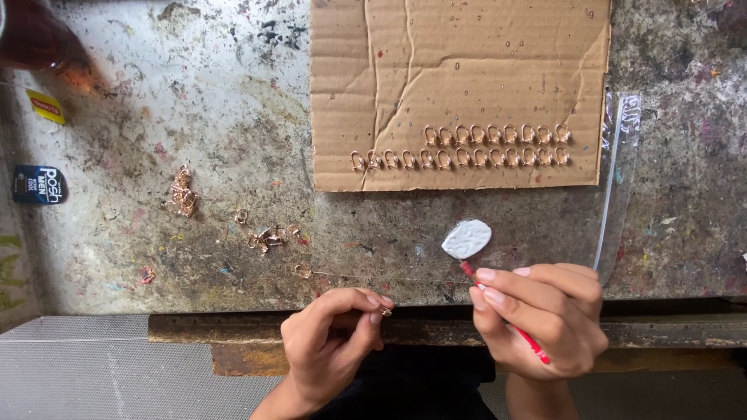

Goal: Applying white paint to small jewelry components using a fine-tipped brush and organizing them on cardboard.

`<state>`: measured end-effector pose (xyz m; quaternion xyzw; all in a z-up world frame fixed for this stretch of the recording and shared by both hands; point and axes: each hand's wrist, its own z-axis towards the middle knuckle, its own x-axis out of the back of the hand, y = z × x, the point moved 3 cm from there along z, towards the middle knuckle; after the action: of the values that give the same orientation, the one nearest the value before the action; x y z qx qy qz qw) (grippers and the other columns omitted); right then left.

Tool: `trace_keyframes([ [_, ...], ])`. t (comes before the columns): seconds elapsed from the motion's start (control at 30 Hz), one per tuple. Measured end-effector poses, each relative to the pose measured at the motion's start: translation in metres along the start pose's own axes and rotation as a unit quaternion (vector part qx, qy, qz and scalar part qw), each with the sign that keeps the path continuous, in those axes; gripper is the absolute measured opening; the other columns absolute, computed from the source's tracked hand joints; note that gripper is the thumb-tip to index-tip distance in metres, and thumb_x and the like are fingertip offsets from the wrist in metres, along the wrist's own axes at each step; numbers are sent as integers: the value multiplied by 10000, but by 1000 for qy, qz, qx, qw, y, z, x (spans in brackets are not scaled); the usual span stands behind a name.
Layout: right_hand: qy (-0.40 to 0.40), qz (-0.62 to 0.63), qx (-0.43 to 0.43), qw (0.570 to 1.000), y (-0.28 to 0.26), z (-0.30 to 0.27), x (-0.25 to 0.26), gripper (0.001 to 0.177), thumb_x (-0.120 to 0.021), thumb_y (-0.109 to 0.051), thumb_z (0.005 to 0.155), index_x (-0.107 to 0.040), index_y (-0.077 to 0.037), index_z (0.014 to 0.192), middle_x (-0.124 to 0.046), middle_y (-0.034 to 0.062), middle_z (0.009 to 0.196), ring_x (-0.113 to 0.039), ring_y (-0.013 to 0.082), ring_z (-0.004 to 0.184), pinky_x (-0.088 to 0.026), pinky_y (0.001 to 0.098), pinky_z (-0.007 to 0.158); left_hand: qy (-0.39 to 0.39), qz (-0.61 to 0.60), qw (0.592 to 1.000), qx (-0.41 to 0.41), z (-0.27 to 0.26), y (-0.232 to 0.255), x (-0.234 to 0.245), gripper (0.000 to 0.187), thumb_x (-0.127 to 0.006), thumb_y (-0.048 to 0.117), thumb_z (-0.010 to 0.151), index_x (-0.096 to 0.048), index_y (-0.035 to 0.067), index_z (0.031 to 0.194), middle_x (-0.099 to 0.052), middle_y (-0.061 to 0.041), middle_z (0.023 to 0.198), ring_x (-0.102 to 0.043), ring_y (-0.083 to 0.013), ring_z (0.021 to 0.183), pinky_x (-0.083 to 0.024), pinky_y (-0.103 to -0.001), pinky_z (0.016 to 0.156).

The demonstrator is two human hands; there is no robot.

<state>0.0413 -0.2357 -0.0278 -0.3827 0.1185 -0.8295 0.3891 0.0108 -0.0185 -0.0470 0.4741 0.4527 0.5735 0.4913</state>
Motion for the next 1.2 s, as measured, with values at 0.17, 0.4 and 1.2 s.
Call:
trace_keyframes([
  [0.17,48,31,-36,998,1,-8,1,152,-710,-183,949,-572,-121,937,-710,72,869,-582,207,778,-511,328,717,12,-15,1000,14,-3,-3,-1,47,-654,-49,925,-622,-23,949,-755,-196,906,-700,-124,452,-584,-154,484],
  [0.4,1,255,-218,942,-25,-7,-8,118,-670,-149,900,-587,-69,922,-650,172,877,-747,211,651,-734,237,598,41,-26,999,20,-3,-3,-3,45,-618,-37,961,-586,-12,980,-745,-216,920,-691,-131,436,-553,-150,472],
  [1.2,-128,159,-94,974,-50,15,-34,49,-649,-146,925,-630,-120,889,-749,49,856,-847,178,800,-620,182,670,23,6,999,35,-1,0,0,67,-616,-17,988,-588,27,1030,-748,-165,982,-634,-120,452,-553,-177,433],
])
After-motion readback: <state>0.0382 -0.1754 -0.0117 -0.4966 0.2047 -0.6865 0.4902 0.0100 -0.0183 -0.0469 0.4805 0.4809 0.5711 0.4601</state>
